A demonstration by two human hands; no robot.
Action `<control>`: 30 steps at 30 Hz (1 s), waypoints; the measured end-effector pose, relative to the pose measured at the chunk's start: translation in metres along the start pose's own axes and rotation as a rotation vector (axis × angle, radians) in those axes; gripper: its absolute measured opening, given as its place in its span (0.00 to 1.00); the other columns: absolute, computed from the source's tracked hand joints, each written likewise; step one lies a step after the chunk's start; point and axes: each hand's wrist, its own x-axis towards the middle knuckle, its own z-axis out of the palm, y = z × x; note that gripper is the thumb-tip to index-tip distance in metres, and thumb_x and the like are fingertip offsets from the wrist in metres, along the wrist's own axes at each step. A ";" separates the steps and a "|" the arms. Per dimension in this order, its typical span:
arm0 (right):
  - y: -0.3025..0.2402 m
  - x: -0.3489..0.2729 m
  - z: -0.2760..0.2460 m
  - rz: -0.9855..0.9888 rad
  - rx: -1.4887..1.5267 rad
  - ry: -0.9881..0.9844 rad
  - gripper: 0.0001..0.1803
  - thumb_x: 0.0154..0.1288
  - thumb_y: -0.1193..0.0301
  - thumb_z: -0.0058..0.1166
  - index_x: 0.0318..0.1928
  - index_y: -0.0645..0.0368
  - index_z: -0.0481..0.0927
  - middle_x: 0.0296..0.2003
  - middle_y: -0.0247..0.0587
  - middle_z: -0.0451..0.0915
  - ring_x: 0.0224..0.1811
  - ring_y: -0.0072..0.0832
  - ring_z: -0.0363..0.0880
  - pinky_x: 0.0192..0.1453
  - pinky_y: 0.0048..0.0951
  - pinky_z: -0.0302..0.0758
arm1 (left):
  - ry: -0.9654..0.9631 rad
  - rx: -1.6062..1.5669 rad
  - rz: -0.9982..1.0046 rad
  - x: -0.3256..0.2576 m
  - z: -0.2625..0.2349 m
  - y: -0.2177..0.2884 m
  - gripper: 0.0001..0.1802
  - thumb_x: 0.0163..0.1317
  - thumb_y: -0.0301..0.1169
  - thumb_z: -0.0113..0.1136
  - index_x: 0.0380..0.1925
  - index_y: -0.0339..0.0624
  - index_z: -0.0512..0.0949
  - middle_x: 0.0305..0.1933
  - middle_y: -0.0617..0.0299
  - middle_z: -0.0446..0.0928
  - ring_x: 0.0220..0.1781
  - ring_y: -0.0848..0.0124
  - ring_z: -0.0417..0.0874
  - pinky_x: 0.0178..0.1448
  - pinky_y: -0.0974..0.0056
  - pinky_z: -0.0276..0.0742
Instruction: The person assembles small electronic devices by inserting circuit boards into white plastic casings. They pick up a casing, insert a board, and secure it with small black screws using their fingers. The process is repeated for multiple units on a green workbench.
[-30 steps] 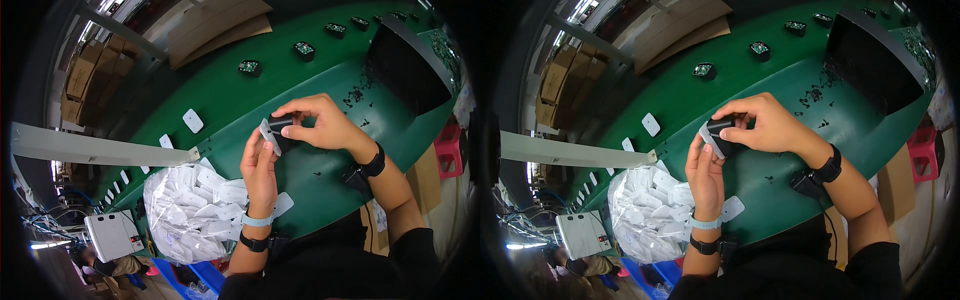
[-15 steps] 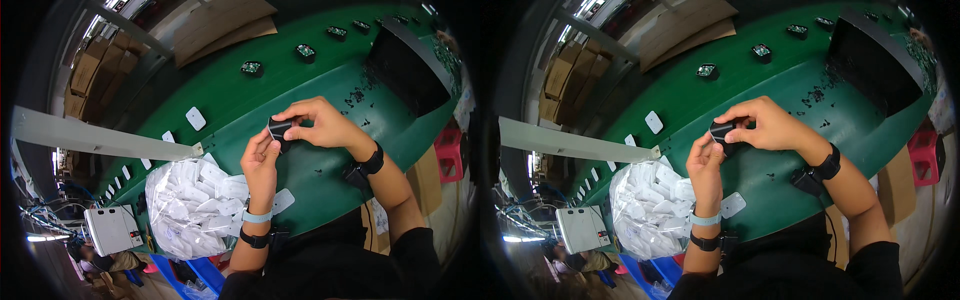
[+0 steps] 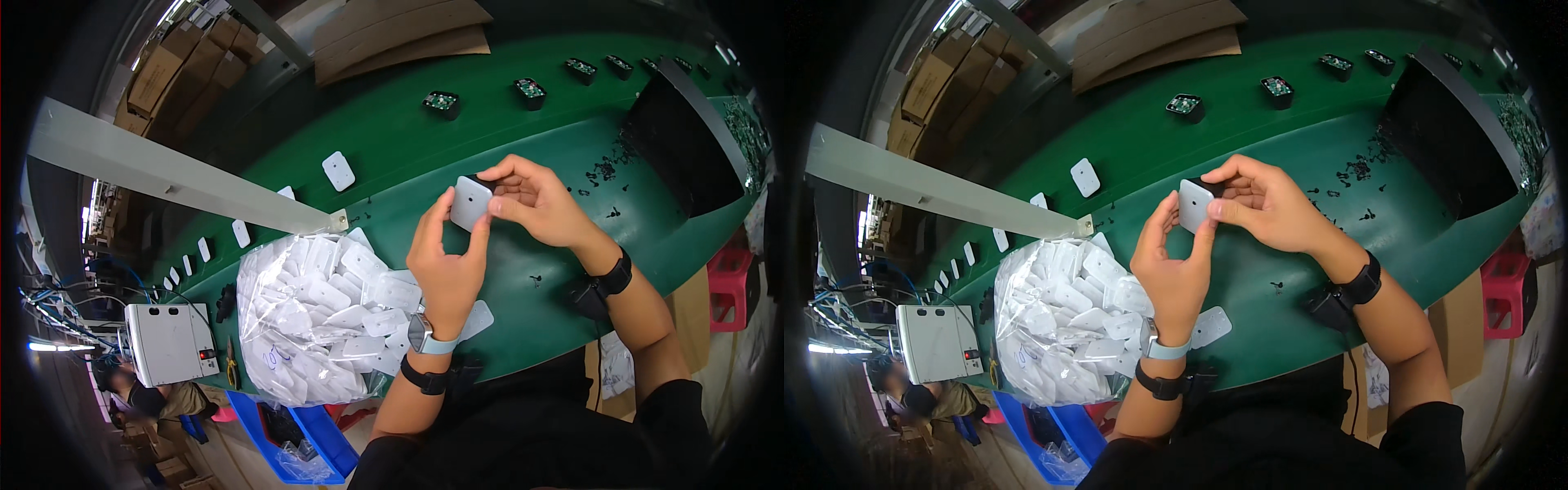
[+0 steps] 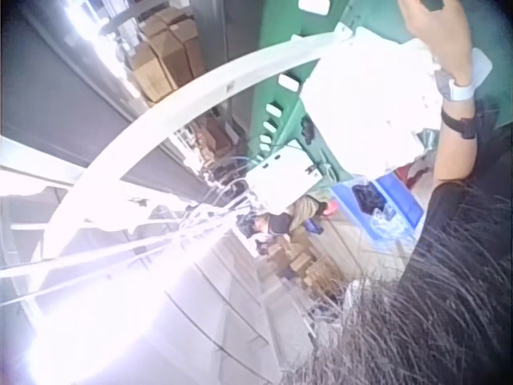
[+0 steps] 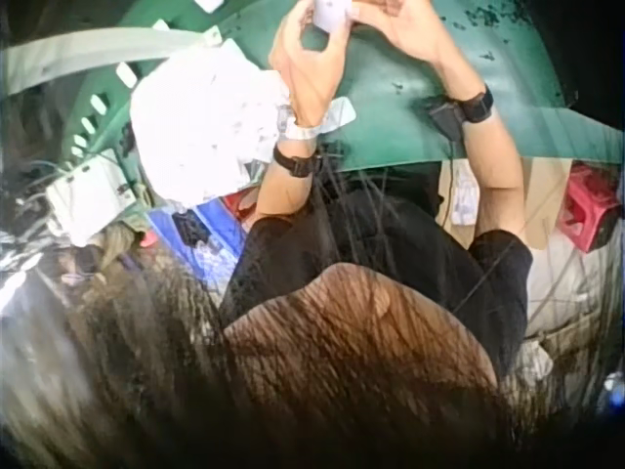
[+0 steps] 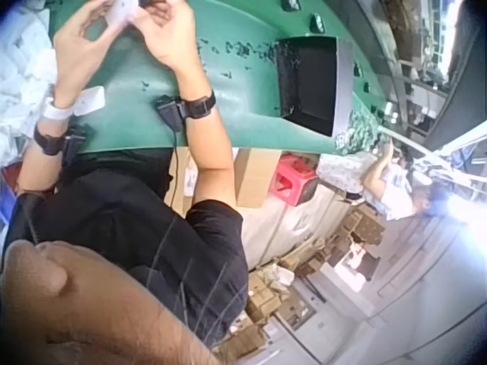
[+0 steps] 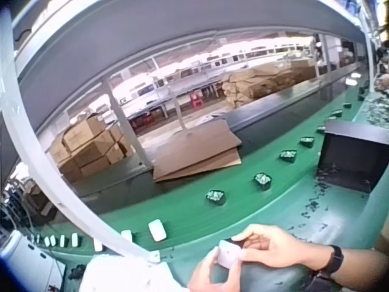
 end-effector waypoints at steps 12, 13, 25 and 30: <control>0.014 0.001 -0.004 -0.176 -0.047 0.012 0.20 0.61 0.82 0.65 0.52 0.62 0.75 0.57 0.46 0.79 0.58 0.30 0.80 0.65 0.34 0.77 | -0.131 -0.669 -0.401 0.003 -0.001 -0.012 0.12 0.67 0.17 0.61 0.49 0.30 0.75 0.52 0.51 0.83 0.54 0.69 0.84 0.60 0.67 0.80; 0.014 0.002 -0.002 -0.189 -0.066 0.007 0.20 0.61 0.82 0.65 0.52 0.62 0.75 0.57 0.46 0.79 0.58 0.30 0.80 0.64 0.34 0.77 | -0.094 -0.632 -0.369 0.001 0.001 -0.012 0.11 0.67 0.16 0.61 0.48 0.30 0.75 0.51 0.51 0.83 0.53 0.70 0.84 0.58 0.68 0.80; 0.028 0.123 0.031 0.081 -0.328 -0.142 0.22 0.61 0.79 0.66 0.55 0.66 0.77 0.48 0.42 0.83 0.53 0.28 0.82 0.56 0.31 0.79 | -0.044 0.131 -0.108 -0.003 -0.042 -0.007 0.29 0.64 0.30 0.64 0.60 0.29 0.64 0.56 0.37 0.72 0.59 0.41 0.75 0.63 0.49 0.72; 0.055 0.173 0.036 -0.050 -0.991 -0.015 0.22 0.56 0.73 0.70 0.52 0.61 0.81 0.43 0.48 0.83 0.45 0.40 0.84 0.52 0.36 0.79 | -0.137 0.491 -0.098 -0.019 -0.099 0.007 0.20 0.58 0.30 0.69 0.47 0.31 0.75 0.48 0.42 0.73 0.50 0.43 0.77 0.54 0.48 0.74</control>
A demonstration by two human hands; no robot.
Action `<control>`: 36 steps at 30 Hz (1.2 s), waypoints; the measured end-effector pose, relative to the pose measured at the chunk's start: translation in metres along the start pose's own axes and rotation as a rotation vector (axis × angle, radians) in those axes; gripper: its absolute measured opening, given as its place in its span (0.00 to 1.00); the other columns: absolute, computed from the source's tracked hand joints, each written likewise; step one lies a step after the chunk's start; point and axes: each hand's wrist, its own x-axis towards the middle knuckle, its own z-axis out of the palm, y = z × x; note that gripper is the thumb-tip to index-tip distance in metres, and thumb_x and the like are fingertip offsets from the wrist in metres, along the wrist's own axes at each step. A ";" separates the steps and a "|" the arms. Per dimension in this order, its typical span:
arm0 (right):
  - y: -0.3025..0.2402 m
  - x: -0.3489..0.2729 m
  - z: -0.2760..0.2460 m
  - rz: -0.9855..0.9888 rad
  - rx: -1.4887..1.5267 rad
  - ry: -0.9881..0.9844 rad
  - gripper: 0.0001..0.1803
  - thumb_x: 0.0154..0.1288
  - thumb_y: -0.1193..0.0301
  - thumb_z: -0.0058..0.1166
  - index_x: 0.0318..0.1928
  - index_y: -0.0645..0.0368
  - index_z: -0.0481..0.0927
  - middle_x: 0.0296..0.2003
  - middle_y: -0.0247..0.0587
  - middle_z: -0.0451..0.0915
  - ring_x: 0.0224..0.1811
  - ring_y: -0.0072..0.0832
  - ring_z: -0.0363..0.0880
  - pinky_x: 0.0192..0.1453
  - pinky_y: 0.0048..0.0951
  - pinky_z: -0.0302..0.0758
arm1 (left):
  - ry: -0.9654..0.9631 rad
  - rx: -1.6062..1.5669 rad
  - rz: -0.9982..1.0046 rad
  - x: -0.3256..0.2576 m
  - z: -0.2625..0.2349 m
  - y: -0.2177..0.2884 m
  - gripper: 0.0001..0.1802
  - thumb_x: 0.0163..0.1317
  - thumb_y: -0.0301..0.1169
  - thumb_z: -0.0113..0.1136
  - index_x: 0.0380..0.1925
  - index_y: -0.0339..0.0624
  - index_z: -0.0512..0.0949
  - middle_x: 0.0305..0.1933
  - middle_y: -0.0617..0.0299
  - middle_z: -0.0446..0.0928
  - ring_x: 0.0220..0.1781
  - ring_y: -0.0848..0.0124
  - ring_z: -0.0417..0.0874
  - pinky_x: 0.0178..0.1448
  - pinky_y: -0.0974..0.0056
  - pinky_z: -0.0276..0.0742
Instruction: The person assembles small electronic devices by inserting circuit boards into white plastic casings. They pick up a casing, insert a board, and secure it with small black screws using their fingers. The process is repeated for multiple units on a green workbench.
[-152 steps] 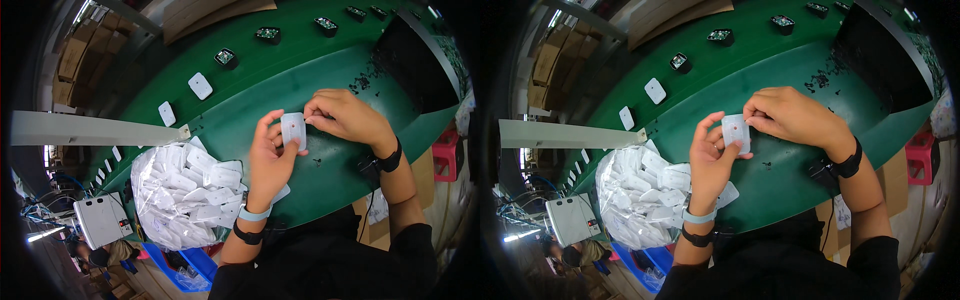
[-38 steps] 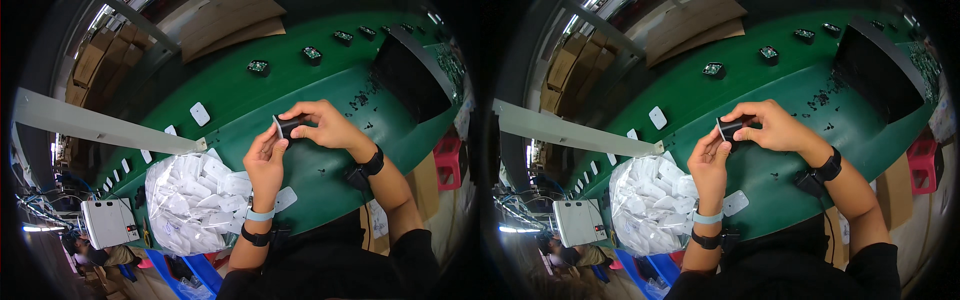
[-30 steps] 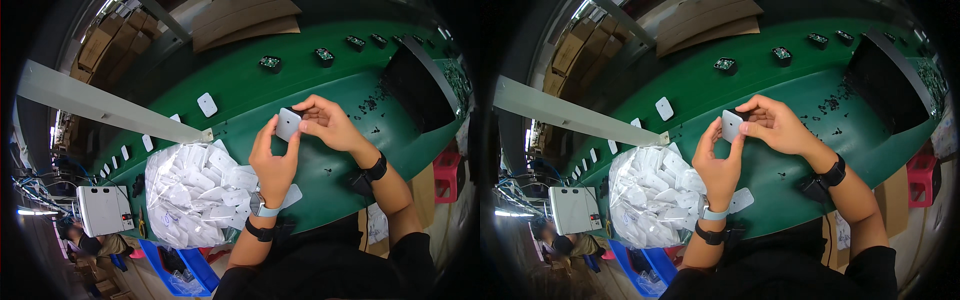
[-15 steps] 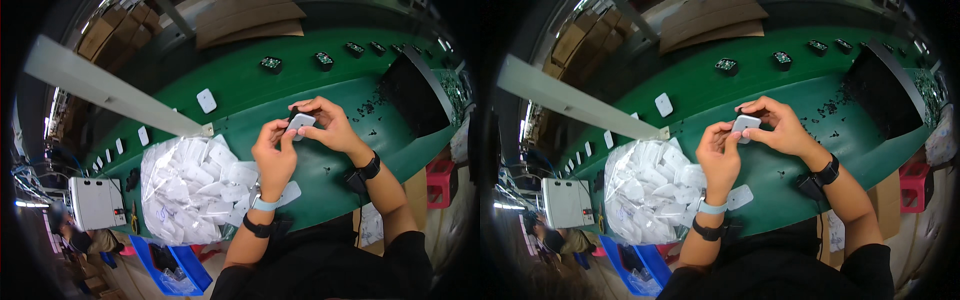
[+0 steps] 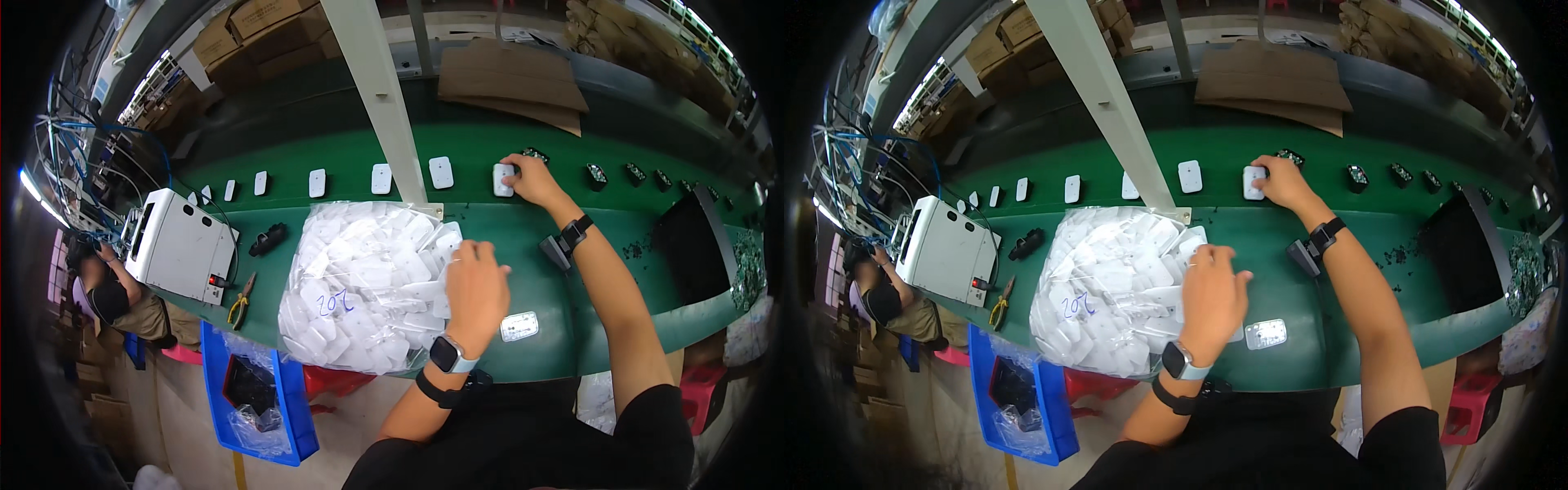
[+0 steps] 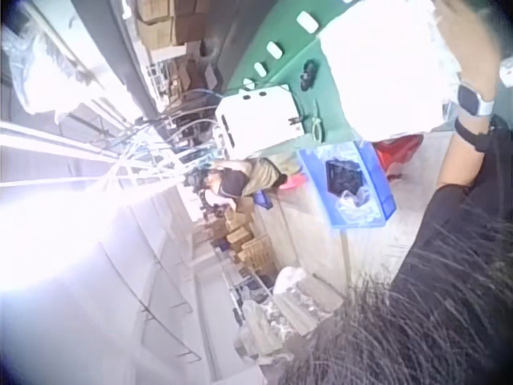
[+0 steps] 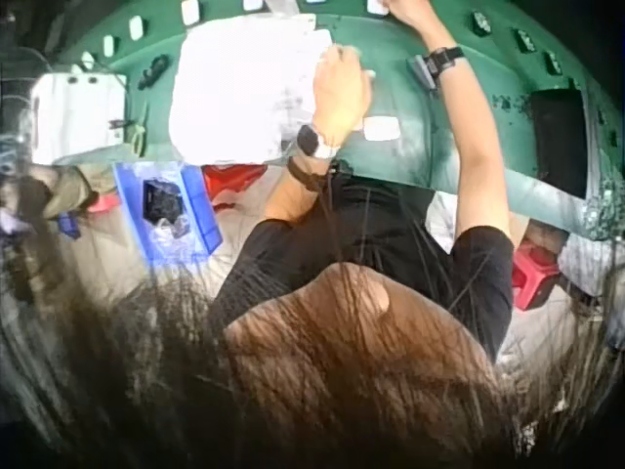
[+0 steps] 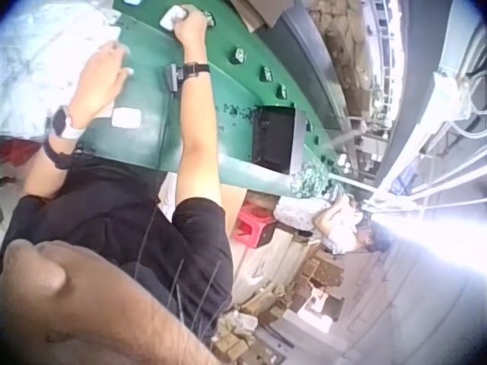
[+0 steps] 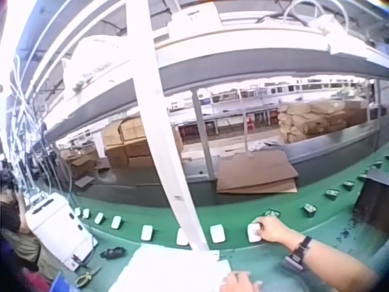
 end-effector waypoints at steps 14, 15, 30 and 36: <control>-0.038 -0.162 -0.107 -0.306 0.140 -0.522 0.03 0.56 0.76 0.58 0.30 0.61 0.83 0.24 0.39 0.81 0.26 0.31 0.79 0.33 0.32 0.75 | -0.058 0.471 -0.186 0.024 0.008 -0.034 0.09 0.53 0.25 0.67 0.34 0.35 0.79 0.42 0.43 0.77 0.42 0.46 0.81 0.41 0.49 0.78; -0.031 -0.180 -0.111 -0.272 0.083 -0.525 0.04 0.53 0.76 0.58 0.29 0.61 0.84 0.26 0.43 0.82 0.27 0.38 0.81 0.34 0.35 0.77 | -0.063 0.440 -0.162 0.026 0.009 -0.031 0.09 0.53 0.21 0.65 0.35 0.36 0.78 0.42 0.45 0.77 0.41 0.47 0.81 0.41 0.49 0.78; -0.011 -0.256 -0.090 -0.143 -0.267 -0.278 0.08 0.57 0.71 0.58 0.27 0.66 0.79 0.29 0.49 0.81 0.33 0.47 0.82 0.41 0.43 0.80 | -0.236 -1.126 -0.289 0.052 0.080 0.048 0.21 0.63 0.17 0.61 0.56 0.29 0.71 0.47 0.50 0.80 0.39 0.64 0.87 0.42 0.63 0.87; -0.015 -0.258 -0.089 -0.157 -0.222 -0.272 0.07 0.57 0.71 0.59 0.28 0.62 0.78 0.28 0.44 0.80 0.32 0.45 0.81 0.39 0.43 0.78 | -0.201 -1.199 -0.316 0.048 0.088 0.043 0.20 0.62 0.18 0.62 0.55 0.28 0.73 0.47 0.51 0.81 0.37 0.66 0.86 0.38 0.66 0.82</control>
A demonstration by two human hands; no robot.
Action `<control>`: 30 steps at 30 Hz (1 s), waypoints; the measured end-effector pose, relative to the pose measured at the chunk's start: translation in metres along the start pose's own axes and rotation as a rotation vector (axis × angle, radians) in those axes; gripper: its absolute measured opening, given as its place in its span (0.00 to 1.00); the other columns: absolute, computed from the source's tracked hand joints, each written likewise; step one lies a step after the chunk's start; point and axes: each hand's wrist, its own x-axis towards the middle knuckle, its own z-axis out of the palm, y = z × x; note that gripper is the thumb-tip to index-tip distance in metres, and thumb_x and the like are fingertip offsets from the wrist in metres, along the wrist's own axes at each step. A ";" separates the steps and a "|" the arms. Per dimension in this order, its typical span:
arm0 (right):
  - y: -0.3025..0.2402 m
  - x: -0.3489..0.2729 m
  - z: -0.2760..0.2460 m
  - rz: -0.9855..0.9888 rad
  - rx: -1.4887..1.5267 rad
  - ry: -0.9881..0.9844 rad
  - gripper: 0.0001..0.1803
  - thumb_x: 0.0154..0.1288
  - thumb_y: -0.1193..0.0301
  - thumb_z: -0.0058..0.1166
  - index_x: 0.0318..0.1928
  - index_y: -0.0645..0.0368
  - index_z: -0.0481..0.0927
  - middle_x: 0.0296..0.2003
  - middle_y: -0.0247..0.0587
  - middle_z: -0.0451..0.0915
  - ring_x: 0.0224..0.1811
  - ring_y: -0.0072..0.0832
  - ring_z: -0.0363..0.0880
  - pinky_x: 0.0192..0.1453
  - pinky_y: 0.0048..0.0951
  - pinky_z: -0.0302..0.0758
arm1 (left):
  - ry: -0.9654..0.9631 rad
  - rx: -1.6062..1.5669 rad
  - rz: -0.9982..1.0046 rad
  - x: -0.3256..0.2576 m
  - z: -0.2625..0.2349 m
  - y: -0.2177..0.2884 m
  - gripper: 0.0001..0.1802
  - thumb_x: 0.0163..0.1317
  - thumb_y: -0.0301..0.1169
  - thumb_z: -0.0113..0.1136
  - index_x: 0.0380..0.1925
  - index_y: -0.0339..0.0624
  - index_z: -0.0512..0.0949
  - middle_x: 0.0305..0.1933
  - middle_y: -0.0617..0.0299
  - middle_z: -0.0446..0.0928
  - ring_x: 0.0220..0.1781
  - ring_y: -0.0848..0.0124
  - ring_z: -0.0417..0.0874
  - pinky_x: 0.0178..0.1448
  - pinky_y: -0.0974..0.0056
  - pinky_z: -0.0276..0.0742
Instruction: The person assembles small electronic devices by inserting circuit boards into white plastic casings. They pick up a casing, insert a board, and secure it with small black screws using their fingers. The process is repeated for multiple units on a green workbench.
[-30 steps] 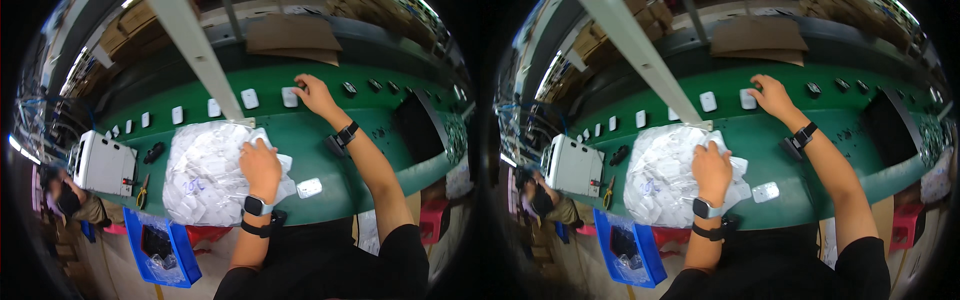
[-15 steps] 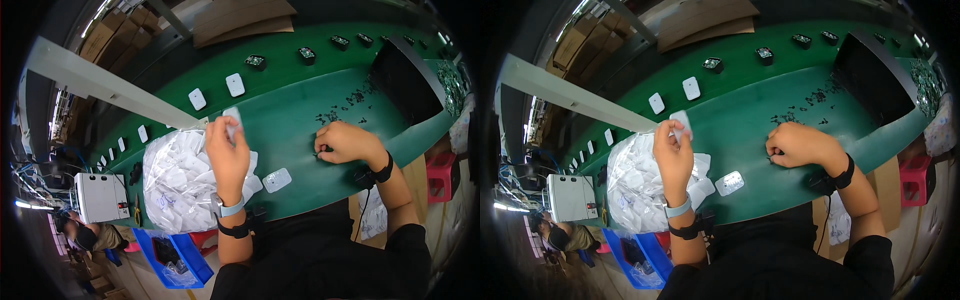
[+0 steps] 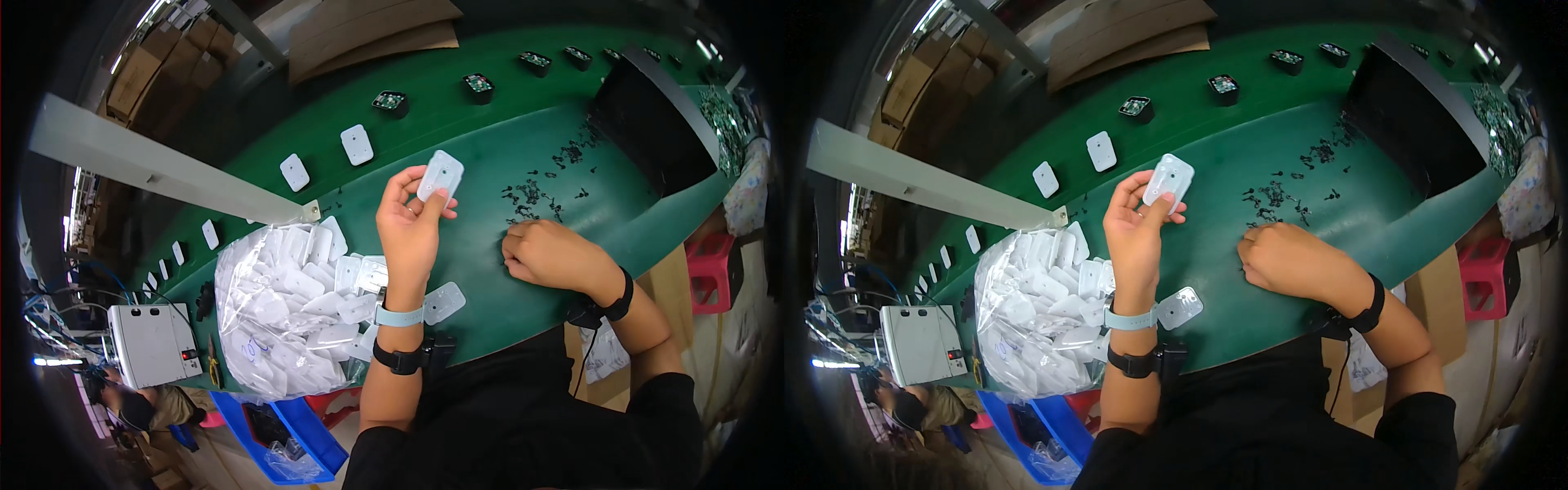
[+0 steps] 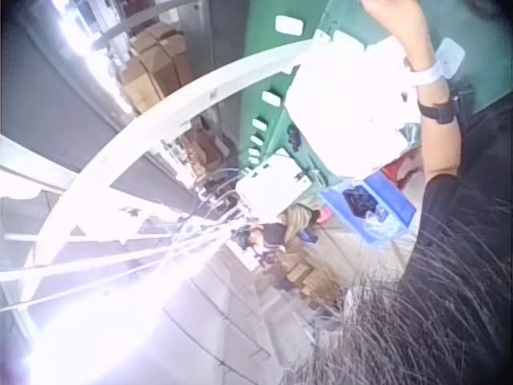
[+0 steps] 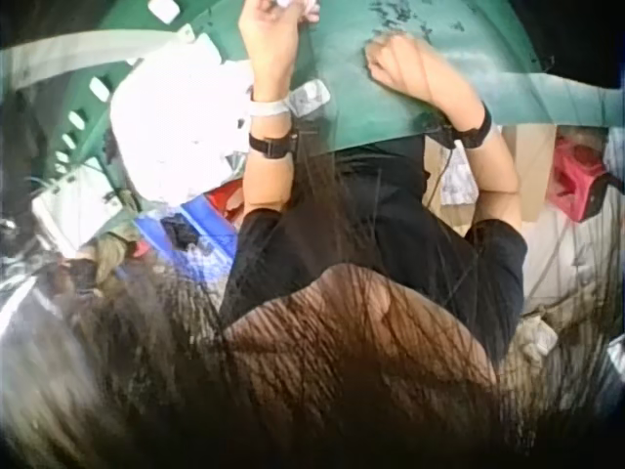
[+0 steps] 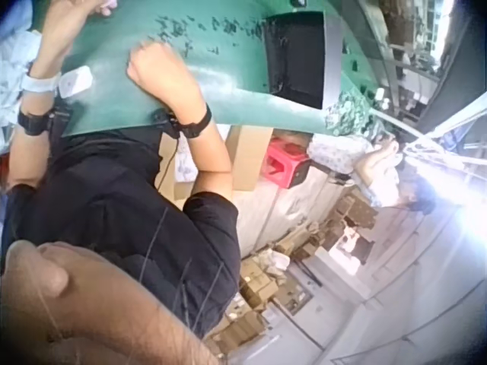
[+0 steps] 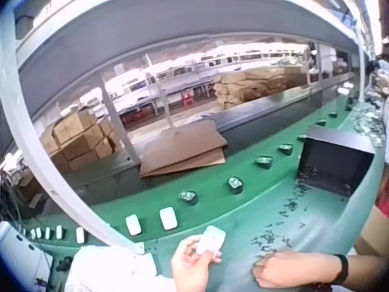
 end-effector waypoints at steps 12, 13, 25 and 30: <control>0.010 0.084 -0.027 -0.126 0.374 0.472 0.06 0.58 0.81 0.62 0.33 0.64 0.77 0.29 0.40 0.78 0.29 0.32 0.79 0.34 0.31 0.76 | -0.026 -0.067 -0.031 -0.006 -0.005 -0.005 0.22 0.65 0.19 0.63 0.58 0.26 0.74 0.50 0.50 0.81 0.38 0.68 0.86 0.41 0.66 0.85; 0.012 0.089 -0.022 -0.147 0.381 0.520 0.06 0.58 0.81 0.62 0.33 0.64 0.77 0.29 0.40 0.78 0.29 0.32 0.78 0.33 0.30 0.76 | -0.035 -0.072 -0.034 -0.007 -0.003 -0.005 0.21 0.65 0.19 0.62 0.59 0.26 0.74 0.50 0.50 0.81 0.38 0.68 0.86 0.42 0.65 0.85; 0.021 0.076 -0.002 -0.053 0.453 0.555 0.05 0.61 0.80 0.63 0.35 0.64 0.79 0.31 0.39 0.79 0.29 0.28 0.79 0.33 0.28 0.77 | -0.060 0.080 -0.092 -0.013 0.001 -0.011 0.16 0.68 0.20 0.60 0.55 0.27 0.78 0.45 0.54 0.82 0.39 0.70 0.86 0.43 0.67 0.85; 0.019 0.077 -0.003 0.091 0.679 0.557 0.10 0.61 0.78 0.64 0.42 0.65 0.79 0.33 0.36 0.80 0.34 0.22 0.80 0.37 0.25 0.79 | -0.048 0.059 -0.129 -0.013 0.002 -0.005 0.16 0.68 0.21 0.59 0.54 0.25 0.78 0.44 0.51 0.85 0.37 0.69 0.85 0.41 0.66 0.82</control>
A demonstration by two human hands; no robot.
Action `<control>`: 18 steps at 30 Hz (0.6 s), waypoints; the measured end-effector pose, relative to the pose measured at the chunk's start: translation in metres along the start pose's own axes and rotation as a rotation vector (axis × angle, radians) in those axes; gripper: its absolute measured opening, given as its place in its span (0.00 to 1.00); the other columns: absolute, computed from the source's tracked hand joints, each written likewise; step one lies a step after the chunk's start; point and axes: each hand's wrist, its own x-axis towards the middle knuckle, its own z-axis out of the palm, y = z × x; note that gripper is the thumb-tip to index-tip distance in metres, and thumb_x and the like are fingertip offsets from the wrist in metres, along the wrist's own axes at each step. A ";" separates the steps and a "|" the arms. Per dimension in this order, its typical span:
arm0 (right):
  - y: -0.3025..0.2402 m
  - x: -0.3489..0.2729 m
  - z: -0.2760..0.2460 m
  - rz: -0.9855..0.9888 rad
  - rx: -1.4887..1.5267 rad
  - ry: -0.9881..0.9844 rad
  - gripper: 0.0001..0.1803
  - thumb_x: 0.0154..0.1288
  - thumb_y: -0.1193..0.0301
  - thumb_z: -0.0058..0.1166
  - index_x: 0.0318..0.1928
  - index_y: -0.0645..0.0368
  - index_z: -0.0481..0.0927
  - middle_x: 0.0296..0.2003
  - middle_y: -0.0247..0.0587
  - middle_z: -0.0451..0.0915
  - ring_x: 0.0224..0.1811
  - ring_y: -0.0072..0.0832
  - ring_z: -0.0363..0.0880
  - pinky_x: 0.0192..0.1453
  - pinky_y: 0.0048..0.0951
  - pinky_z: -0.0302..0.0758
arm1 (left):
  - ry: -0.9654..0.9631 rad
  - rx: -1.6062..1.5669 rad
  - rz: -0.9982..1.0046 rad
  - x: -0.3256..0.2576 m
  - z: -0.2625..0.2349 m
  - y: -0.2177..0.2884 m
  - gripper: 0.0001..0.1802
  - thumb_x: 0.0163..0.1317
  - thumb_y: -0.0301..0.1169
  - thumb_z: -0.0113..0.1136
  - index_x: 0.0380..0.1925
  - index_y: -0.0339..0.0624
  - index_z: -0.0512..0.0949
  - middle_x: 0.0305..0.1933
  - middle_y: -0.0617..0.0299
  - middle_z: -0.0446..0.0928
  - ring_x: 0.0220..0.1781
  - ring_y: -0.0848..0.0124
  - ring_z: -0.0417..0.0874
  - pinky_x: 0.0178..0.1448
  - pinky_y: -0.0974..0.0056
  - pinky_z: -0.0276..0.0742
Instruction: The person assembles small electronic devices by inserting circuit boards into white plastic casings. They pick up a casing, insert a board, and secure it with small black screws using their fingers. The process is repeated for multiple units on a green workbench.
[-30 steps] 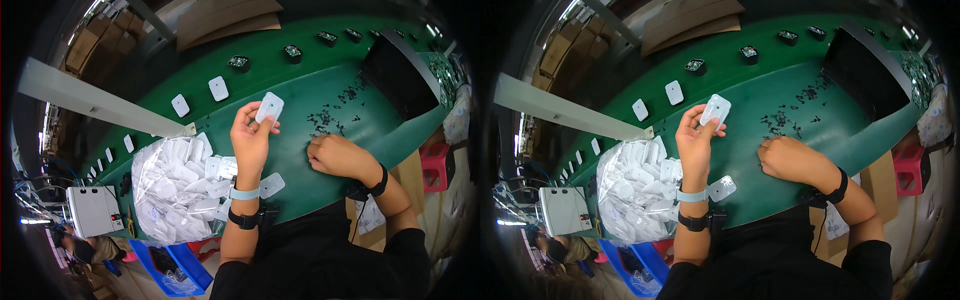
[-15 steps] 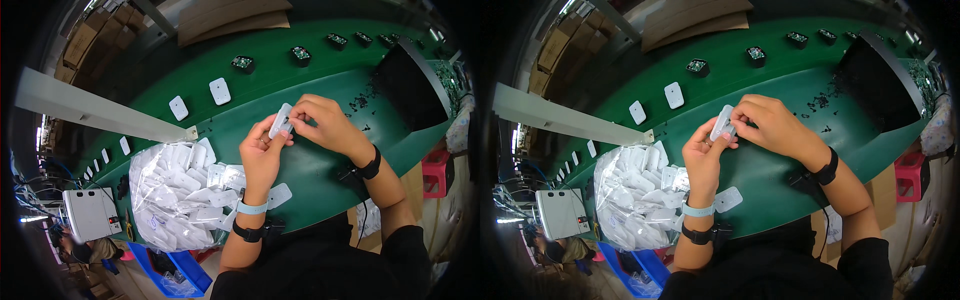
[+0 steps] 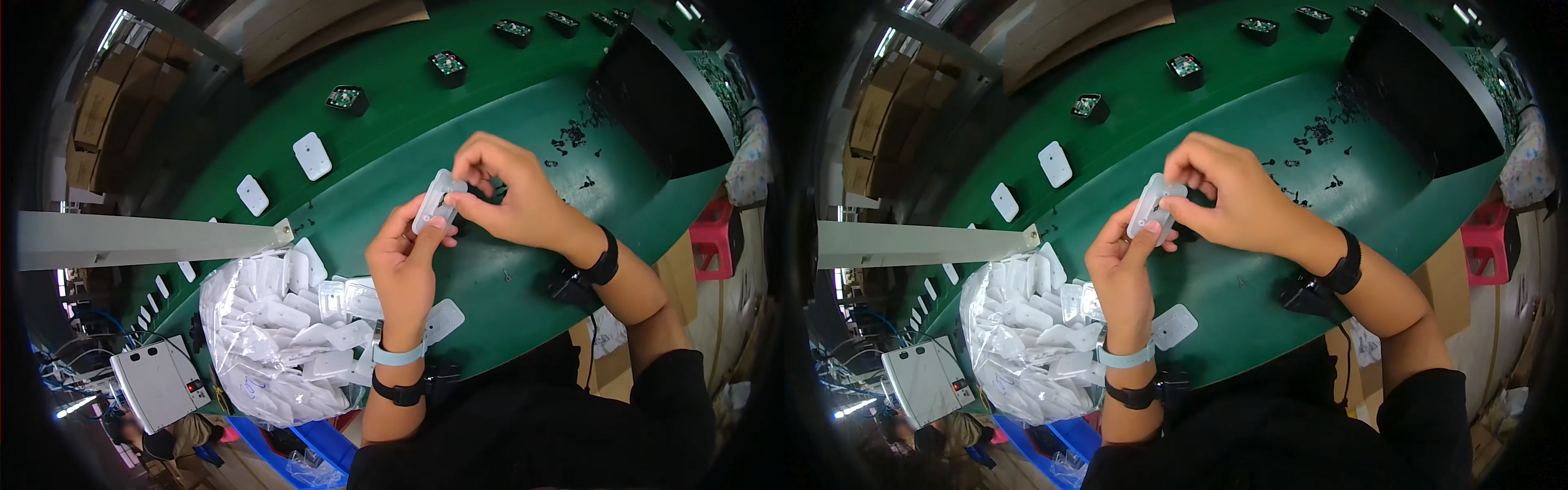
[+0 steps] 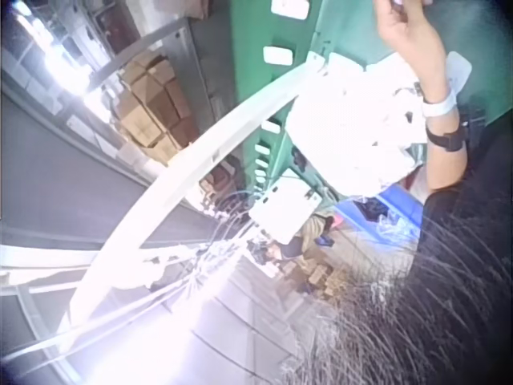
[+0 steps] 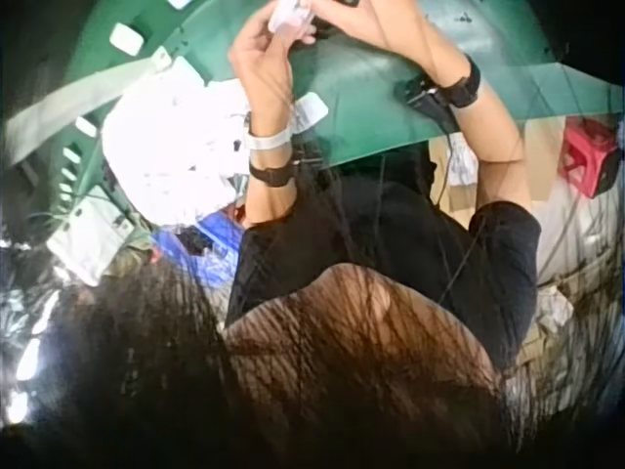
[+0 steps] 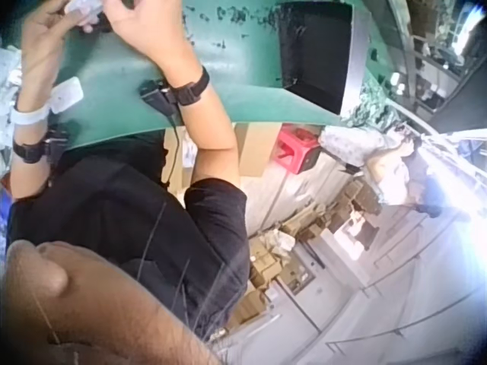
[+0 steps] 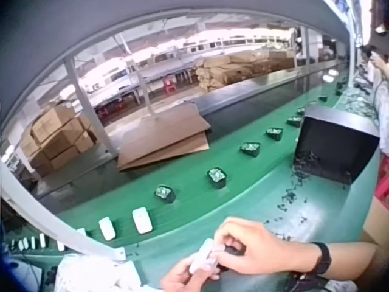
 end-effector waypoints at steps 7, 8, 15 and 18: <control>0.009 0.003 -0.006 0.362 0.481 -0.194 0.14 0.62 0.79 0.64 0.48 0.67 0.79 0.40 0.38 0.84 0.41 0.19 0.82 0.44 0.20 0.81 | -0.027 -0.066 -0.032 0.001 0.001 -0.008 0.15 0.69 0.23 0.60 0.52 0.27 0.79 0.42 0.54 0.84 0.34 0.72 0.84 0.38 0.68 0.78; 0.011 0.003 -0.006 0.361 0.507 -0.203 0.14 0.62 0.79 0.64 0.48 0.66 0.79 0.40 0.37 0.84 0.41 0.18 0.82 0.43 0.20 0.80 | -0.029 -0.036 -0.033 0.002 0.000 -0.008 0.14 0.69 0.24 0.60 0.52 0.27 0.79 0.41 0.55 0.84 0.34 0.73 0.83 0.38 0.70 0.78; 0.013 0.014 -0.002 0.366 0.478 -0.337 0.14 0.63 0.77 0.65 0.49 0.64 0.79 0.41 0.35 0.84 0.37 0.16 0.80 0.34 0.19 0.76 | -0.072 0.022 -0.057 0.005 -0.008 -0.006 0.14 0.70 0.26 0.60 0.50 0.27 0.79 0.39 0.54 0.84 0.34 0.73 0.84 0.37 0.69 0.79; 0.004 0.035 -0.002 0.300 0.467 -0.401 0.16 0.65 0.75 0.65 0.52 0.63 0.78 0.41 0.34 0.84 0.37 0.16 0.80 0.34 0.20 0.76 | -0.011 -0.116 -0.023 0.008 -0.010 -0.003 0.14 0.71 0.28 0.58 0.50 0.27 0.79 0.39 0.54 0.84 0.34 0.71 0.84 0.40 0.68 0.81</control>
